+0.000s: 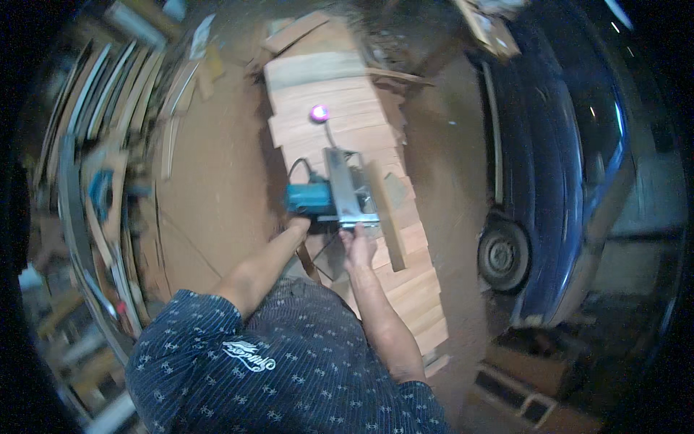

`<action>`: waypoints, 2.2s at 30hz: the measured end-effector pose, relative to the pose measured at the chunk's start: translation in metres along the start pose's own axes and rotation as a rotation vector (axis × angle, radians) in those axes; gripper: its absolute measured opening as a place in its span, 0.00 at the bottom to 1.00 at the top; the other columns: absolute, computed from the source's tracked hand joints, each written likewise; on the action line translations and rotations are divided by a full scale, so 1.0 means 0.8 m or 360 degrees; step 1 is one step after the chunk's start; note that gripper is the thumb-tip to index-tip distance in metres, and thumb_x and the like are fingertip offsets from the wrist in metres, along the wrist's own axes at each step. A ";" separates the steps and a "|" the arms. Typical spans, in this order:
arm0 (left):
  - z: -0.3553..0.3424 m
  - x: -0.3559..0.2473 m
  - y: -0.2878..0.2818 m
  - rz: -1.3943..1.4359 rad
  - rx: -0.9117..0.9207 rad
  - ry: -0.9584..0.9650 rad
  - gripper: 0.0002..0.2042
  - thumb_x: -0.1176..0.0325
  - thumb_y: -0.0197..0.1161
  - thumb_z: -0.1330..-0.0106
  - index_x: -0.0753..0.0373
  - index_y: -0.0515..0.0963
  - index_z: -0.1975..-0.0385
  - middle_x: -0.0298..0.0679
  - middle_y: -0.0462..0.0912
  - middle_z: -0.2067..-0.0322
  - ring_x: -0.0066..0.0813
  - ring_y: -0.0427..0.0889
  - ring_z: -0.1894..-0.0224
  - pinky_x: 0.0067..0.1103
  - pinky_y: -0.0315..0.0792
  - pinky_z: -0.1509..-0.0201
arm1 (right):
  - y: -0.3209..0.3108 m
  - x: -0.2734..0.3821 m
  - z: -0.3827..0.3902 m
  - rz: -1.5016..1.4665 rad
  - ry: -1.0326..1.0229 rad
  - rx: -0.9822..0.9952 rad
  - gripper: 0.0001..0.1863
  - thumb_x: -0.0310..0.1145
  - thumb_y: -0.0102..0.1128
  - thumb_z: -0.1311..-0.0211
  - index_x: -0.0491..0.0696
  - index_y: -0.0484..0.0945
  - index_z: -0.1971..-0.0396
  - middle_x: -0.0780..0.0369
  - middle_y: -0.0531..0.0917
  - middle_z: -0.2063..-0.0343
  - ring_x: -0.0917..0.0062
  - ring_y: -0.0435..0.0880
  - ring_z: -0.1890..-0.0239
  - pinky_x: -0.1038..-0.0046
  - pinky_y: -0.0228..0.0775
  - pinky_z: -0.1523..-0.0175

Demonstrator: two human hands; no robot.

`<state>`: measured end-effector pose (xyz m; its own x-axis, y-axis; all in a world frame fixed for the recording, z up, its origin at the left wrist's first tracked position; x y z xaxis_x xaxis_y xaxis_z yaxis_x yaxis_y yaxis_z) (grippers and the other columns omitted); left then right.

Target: The person measures a stack of wooden planks with a tape measure and marks them with a pencil. They then use a circular saw to cut the planks into smaller pieces, stacking the cut wood on the floor.

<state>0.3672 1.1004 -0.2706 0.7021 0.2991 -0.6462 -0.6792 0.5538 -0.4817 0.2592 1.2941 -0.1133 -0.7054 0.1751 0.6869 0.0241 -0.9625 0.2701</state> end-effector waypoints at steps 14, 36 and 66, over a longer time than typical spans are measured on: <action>0.043 0.030 0.003 0.1129 -0.0406 -0.0609 0.10 0.61 0.60 0.38 0.58 0.83 0.63 0.50 0.84 0.57 0.50 0.82 0.49 0.37 0.74 0.47 | -0.004 0.016 0.003 0.0454 0.0136 0.0028 0.13 0.34 0.50 0.25 0.38 0.74 0.53 0.55 0.82 0.60 0.70 0.84 0.59 0.77 0.85 0.52; 0.026 0.041 0.035 0.0806 -0.0239 -0.0692 0.10 0.67 0.55 0.34 0.60 0.84 0.65 0.51 0.84 0.57 0.48 0.83 0.51 0.36 0.76 0.49 | 0.010 0.018 0.002 0.0584 0.0040 -0.0030 0.14 0.35 0.52 0.26 0.38 0.72 0.54 0.56 0.83 0.59 0.70 0.85 0.59 0.76 0.85 0.54; 0.149 -0.030 -0.073 0.1012 0.0489 -0.0201 0.19 0.56 0.60 0.28 0.68 0.77 0.50 0.40 0.83 0.64 0.23 0.82 0.67 0.20 0.79 0.67 | -0.024 0.016 0.030 0.0493 -0.0178 0.0191 0.13 0.39 0.54 0.26 0.43 0.72 0.54 0.58 0.81 0.66 0.73 0.84 0.70 0.74 0.78 0.67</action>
<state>0.4156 1.1535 -0.1558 0.2222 0.7143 -0.6637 -0.8872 0.4304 0.1661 0.2666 1.3195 -0.0937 -0.5698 -0.0939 0.8164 0.3127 -0.9435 0.1098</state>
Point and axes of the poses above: each hand's wrist, its own z-axis away from the middle knuckle, its own y-axis out of the palm, x = y × z, the point moved 8 cm from there along -z, towards the middle knuckle
